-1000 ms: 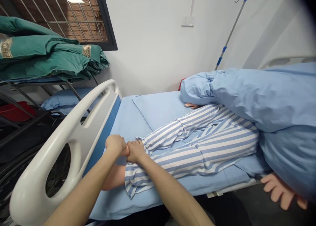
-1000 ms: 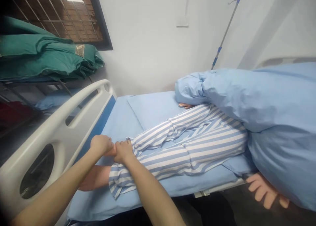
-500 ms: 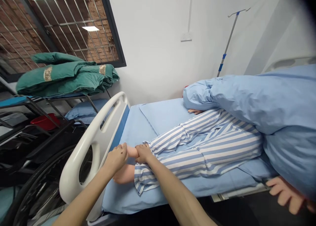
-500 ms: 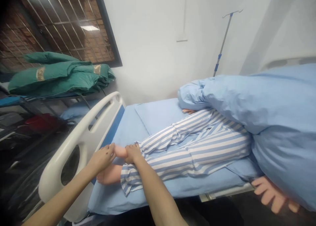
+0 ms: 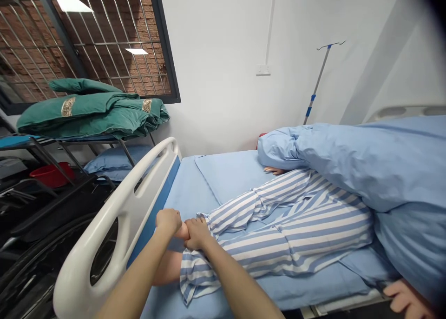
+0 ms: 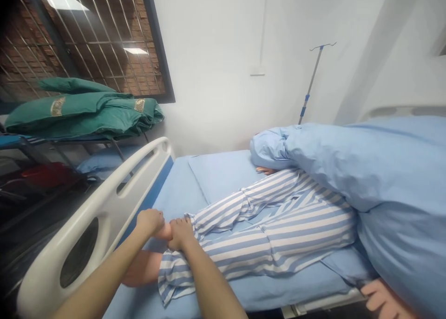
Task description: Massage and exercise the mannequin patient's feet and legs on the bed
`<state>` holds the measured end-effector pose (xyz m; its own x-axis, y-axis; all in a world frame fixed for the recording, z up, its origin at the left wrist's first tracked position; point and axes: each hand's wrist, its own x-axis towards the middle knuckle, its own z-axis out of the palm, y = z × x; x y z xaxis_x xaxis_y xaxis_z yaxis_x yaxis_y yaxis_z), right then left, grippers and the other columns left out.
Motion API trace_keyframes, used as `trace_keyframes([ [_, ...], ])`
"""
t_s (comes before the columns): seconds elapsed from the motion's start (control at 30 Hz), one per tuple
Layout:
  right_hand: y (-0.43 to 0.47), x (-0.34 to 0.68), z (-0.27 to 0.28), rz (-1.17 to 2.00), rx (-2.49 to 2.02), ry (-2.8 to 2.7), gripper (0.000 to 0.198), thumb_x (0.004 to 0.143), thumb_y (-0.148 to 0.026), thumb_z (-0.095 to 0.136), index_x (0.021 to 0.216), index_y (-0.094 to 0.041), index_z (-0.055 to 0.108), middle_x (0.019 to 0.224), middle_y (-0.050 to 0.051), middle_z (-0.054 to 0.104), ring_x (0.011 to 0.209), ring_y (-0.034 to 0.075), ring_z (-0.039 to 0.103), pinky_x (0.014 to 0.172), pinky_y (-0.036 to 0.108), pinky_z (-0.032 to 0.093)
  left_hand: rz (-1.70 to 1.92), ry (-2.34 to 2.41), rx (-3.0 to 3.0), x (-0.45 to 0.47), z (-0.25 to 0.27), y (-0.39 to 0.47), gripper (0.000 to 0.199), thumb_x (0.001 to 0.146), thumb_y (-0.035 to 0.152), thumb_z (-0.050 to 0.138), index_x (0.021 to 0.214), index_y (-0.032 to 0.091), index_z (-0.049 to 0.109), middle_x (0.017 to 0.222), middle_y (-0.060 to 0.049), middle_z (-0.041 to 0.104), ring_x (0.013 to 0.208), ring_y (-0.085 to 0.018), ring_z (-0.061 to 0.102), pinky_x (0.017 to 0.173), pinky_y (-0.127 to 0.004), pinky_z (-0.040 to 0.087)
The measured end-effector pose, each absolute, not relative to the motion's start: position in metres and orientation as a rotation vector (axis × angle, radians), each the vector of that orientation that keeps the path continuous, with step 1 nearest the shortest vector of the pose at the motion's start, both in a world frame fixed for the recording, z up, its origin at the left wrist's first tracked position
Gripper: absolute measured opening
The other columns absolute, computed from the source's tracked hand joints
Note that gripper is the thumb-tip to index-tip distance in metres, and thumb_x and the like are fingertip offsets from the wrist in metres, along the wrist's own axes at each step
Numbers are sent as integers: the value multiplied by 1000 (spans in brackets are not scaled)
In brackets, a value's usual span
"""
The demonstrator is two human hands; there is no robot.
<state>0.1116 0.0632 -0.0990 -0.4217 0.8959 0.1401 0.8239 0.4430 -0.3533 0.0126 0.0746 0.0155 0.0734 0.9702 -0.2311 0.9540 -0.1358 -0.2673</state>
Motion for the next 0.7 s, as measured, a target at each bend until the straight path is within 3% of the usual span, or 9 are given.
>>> trace_keyframes([
  [0.13,65,111,-102,316,-1468,-2382,55,56,-42,62,103,-16,48,102,9,57,95,25,49,90,39,28,624,-2137,-2202,21,5,86,36,72,5,35,88,4,67,87,-21,66,75,-29,63,60,-42,50],
  [0.43,63,112,-100,365,-1465,-2366,59,55,-40,64,106,-16,48,104,9,56,98,26,48,91,39,27,315,-2080,-2228,11,4,71,33,75,17,38,94,11,63,94,-17,65,89,-27,60,70,-37,47],
  [0.7,60,112,-97,396,-1460,-2346,59,56,-39,65,108,-18,48,106,9,56,100,25,47,91,38,25,282,-2134,-2241,-8,13,51,34,81,21,31,101,13,58,101,-15,62,93,-21,59,76,-31,44],
])
